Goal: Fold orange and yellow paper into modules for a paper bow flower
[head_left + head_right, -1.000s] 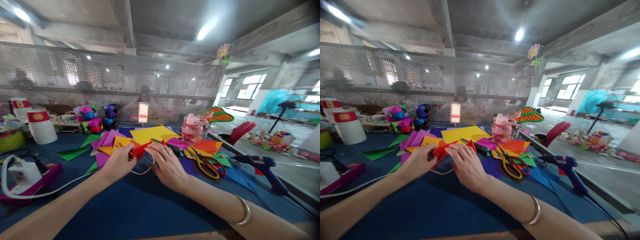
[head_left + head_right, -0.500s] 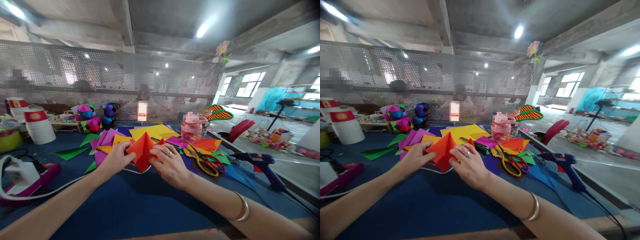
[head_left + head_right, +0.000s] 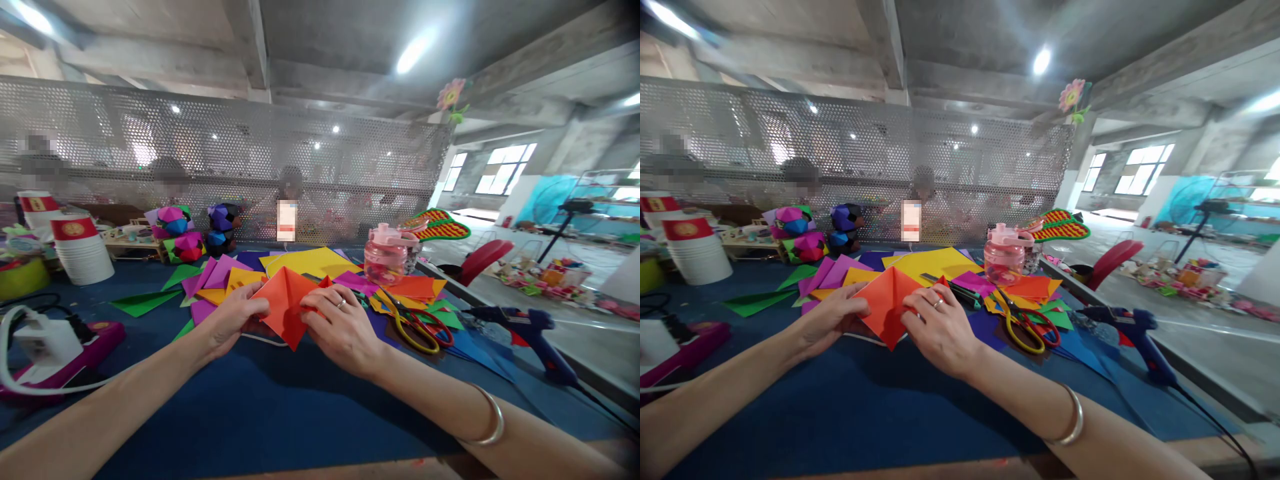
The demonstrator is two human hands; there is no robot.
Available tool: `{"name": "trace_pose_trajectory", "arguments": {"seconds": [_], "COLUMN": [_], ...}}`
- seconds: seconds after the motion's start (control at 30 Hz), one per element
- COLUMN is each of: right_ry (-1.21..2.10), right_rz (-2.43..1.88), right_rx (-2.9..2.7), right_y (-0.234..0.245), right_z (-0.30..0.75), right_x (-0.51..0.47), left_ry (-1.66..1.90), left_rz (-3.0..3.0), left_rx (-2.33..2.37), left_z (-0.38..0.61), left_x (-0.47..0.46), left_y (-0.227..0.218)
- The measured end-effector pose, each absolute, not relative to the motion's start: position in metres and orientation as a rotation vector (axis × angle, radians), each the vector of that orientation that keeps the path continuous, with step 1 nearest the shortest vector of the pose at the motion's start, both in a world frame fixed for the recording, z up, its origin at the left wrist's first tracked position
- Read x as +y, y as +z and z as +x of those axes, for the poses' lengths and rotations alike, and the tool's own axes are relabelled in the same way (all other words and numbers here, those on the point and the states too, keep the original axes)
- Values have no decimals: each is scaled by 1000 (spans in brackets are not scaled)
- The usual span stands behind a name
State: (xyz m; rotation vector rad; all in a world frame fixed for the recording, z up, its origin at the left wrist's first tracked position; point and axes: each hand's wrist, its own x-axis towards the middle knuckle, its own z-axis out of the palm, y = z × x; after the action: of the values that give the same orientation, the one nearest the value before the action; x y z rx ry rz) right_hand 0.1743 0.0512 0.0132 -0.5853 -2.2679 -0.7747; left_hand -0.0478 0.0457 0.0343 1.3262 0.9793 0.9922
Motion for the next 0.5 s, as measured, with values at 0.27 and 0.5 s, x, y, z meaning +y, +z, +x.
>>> {"name": "trace_pose_trajectory", "arguments": {"seconds": [0.27,0.5], "right_ry": [-695,-600], "right_rz": [-478,-239], "right_rx": [-2237,-2341], "right_y": [12,11], "right_z": [176,180], "right_x": [52,39], "left_ry": [937,809], "left_rz": [1314,1622], "left_rx": [956,993], "left_z": [-51,-57], "left_x": [47,52], "left_y": [32,29]}}
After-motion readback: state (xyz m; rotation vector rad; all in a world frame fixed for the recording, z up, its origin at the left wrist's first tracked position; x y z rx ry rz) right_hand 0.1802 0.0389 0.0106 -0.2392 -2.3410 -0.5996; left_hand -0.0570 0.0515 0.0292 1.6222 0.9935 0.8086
